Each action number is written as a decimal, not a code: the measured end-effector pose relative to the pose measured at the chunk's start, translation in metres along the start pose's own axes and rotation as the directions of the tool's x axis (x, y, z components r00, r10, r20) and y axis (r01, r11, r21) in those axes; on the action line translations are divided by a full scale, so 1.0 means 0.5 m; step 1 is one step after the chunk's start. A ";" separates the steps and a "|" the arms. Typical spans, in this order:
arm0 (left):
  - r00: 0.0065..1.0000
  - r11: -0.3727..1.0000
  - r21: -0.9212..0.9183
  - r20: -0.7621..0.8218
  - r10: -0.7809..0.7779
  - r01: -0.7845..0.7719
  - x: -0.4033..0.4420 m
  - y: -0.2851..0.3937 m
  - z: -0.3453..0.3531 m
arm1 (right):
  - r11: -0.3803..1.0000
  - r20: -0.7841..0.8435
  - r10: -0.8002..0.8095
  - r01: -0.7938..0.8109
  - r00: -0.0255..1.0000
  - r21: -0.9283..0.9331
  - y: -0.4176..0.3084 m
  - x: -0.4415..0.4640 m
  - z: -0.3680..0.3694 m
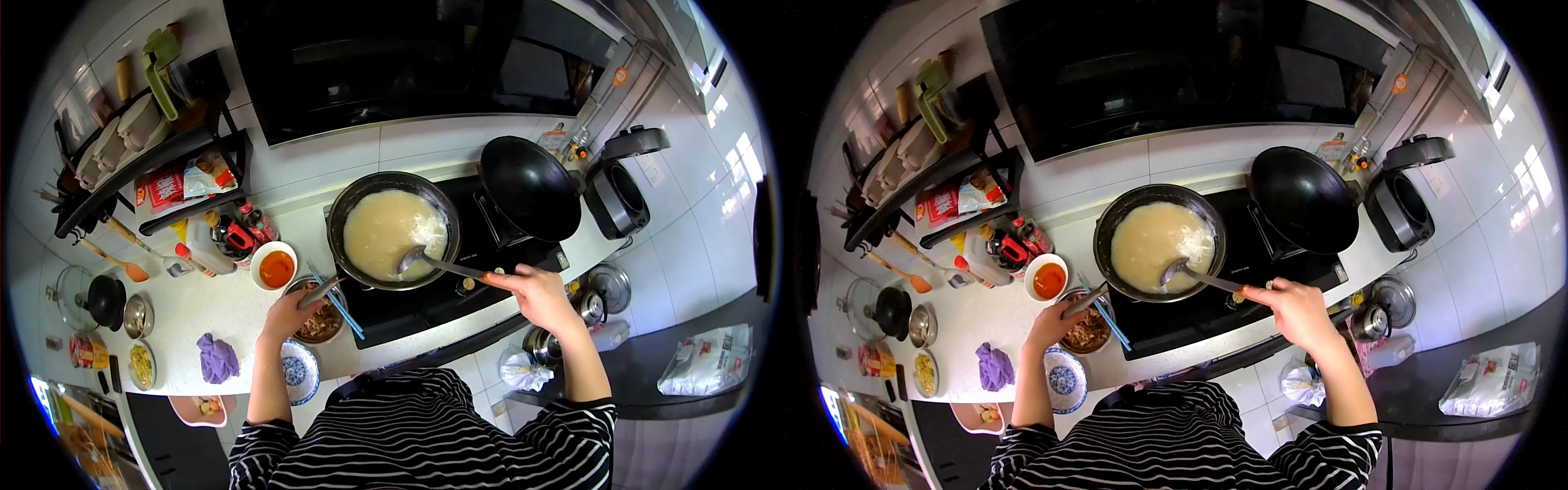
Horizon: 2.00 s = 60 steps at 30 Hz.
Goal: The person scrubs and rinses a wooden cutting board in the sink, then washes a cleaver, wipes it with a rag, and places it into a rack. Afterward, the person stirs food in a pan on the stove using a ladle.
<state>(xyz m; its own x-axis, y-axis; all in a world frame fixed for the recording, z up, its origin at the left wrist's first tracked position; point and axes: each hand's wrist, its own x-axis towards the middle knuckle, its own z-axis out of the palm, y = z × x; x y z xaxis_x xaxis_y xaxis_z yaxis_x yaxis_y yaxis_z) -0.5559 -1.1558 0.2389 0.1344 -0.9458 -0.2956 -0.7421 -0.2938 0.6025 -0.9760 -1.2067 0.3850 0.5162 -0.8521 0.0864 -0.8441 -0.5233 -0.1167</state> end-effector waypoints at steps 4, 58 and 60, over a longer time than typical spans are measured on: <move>1.000 1.000 -0.011 -0.002 0.005 -0.005 0.001 -0.005 0.002 | 0.998 -0.065 0.017 -0.013 0.998 0.059 -0.008 -0.011 0.071; 1.000 1.000 0.022 -0.028 0.010 -0.010 -0.003 0.000 0.000 | -0.650 0.588 -0.177 -0.542 0.789 0.532 -0.081 0.015 0.272; 1.000 1.000 0.028 -0.023 0.007 -0.006 -0.001 -0.005 0.003 | -0.612 0.584 -0.095 -0.510 0.806 0.604 -0.082 0.015 0.252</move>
<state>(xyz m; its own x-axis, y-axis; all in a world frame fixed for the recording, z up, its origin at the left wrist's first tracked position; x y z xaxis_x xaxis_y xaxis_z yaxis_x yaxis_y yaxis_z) -0.5551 -1.1546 0.2366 0.1441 -0.9506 -0.2748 -0.7612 -0.2840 0.5830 -0.9195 -1.1932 0.2658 0.5809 -0.6445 -0.4972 0.3405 0.7472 -0.5708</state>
